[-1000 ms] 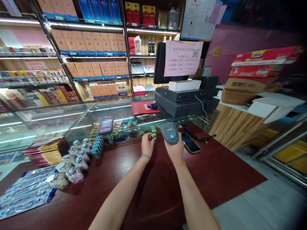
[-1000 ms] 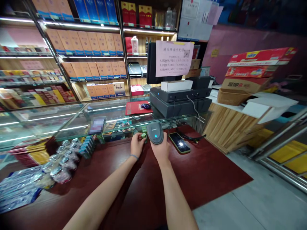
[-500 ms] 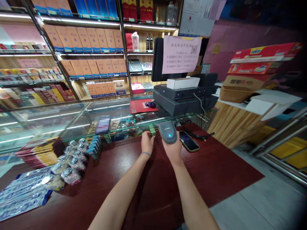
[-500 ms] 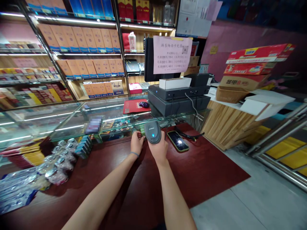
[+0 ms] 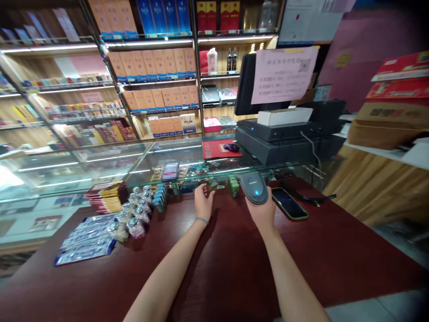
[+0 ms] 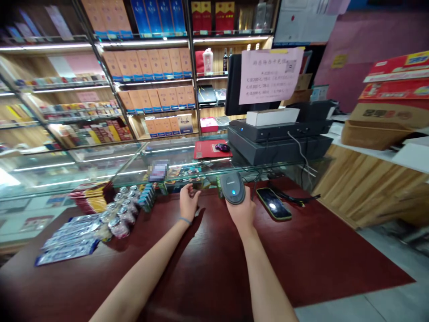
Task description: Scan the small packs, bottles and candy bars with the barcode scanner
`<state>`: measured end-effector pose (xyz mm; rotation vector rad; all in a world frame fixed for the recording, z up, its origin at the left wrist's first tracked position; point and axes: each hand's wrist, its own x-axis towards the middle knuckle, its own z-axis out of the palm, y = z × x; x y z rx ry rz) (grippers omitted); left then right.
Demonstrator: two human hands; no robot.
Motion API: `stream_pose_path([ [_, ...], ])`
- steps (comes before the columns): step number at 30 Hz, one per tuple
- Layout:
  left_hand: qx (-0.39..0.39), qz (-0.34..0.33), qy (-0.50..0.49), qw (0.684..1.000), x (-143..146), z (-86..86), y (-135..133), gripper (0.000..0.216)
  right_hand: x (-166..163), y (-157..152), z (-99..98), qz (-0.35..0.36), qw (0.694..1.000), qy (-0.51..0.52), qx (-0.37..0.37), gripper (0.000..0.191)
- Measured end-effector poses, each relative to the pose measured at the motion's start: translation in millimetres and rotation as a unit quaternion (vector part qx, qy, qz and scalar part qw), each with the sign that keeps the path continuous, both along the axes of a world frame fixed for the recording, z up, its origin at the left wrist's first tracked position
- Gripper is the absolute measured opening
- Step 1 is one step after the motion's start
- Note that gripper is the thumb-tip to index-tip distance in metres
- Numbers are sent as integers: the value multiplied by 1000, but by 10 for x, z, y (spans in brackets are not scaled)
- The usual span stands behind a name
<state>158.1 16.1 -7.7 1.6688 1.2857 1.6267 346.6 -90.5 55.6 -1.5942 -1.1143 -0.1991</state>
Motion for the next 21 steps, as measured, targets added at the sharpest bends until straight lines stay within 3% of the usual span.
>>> stream_pose_path([
  [5,46,100,33,993,-692,7,17,35,-113,11,-28,25,999,7,24,38],
  [9,45,130,50,989,-1050,-17,25,37,-247,-32,-31,54,998,-30,27,38],
  [15,8,97,35,995,-1169,-74,118,55,-417,-68,-83,122,990,-76,9,36],
  [21,0,118,33,993,-1146,-76,336,62,-466,-57,-140,157,983,-95,2,32],
])
